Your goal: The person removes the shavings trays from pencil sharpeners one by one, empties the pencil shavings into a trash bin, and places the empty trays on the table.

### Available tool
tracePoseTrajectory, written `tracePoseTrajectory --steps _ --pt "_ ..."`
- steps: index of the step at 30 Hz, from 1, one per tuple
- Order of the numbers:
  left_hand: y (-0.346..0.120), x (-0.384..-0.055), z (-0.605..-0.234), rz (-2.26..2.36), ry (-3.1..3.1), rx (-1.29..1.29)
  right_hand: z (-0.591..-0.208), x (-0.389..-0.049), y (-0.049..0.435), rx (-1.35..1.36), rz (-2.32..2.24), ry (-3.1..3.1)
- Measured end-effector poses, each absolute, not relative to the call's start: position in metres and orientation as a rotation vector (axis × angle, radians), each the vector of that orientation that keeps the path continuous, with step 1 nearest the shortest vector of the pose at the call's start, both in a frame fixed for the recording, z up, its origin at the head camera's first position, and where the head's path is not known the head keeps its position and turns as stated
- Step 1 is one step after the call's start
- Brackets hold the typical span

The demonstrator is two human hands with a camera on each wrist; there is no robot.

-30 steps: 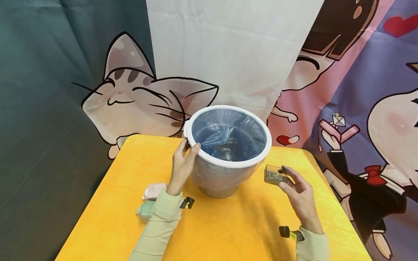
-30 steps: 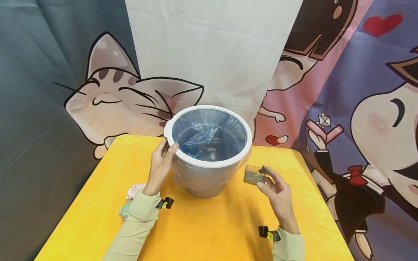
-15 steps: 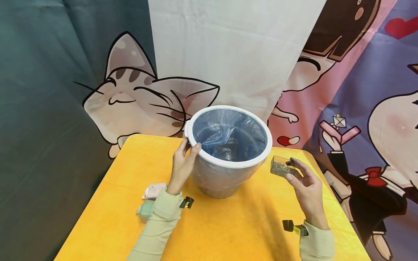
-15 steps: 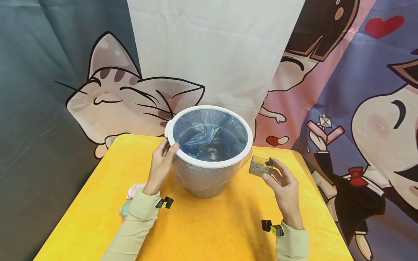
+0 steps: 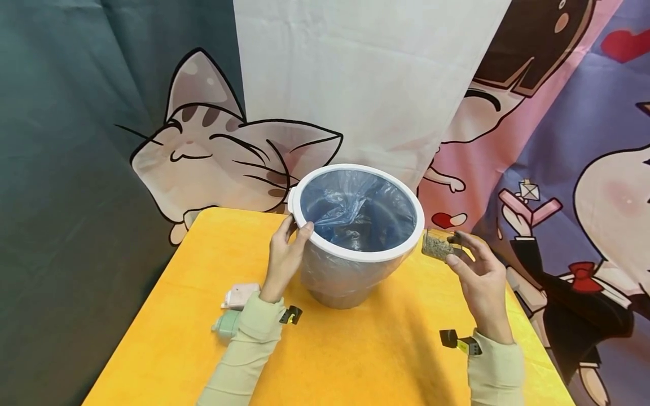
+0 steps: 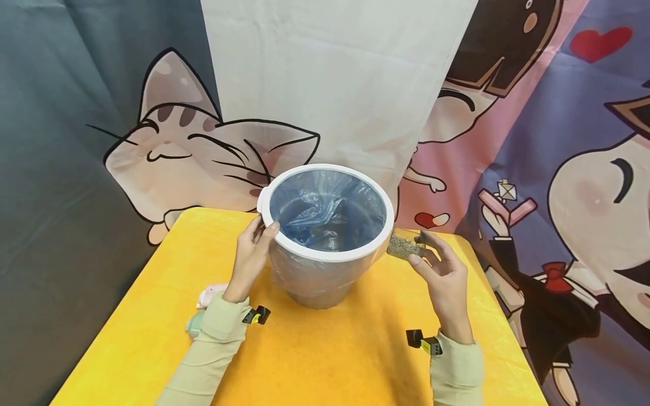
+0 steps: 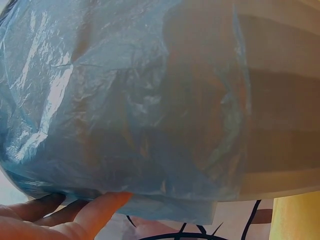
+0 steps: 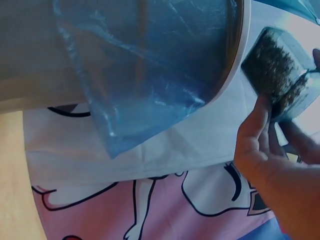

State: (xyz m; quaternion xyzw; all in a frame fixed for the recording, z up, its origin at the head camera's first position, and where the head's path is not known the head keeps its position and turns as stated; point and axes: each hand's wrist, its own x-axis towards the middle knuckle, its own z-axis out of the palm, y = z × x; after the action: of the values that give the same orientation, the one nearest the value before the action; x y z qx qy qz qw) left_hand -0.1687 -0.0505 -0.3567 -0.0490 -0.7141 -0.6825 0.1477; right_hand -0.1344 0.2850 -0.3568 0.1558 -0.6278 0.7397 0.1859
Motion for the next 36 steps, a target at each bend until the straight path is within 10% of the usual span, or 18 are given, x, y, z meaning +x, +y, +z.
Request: tracePoseTrajectory --steps 36 --pt "-0.052 -0.169 -0.356 -1.941 -2.073 -0.171 -0.32 -0.169 0.251 0.52 1.954 -1.953"
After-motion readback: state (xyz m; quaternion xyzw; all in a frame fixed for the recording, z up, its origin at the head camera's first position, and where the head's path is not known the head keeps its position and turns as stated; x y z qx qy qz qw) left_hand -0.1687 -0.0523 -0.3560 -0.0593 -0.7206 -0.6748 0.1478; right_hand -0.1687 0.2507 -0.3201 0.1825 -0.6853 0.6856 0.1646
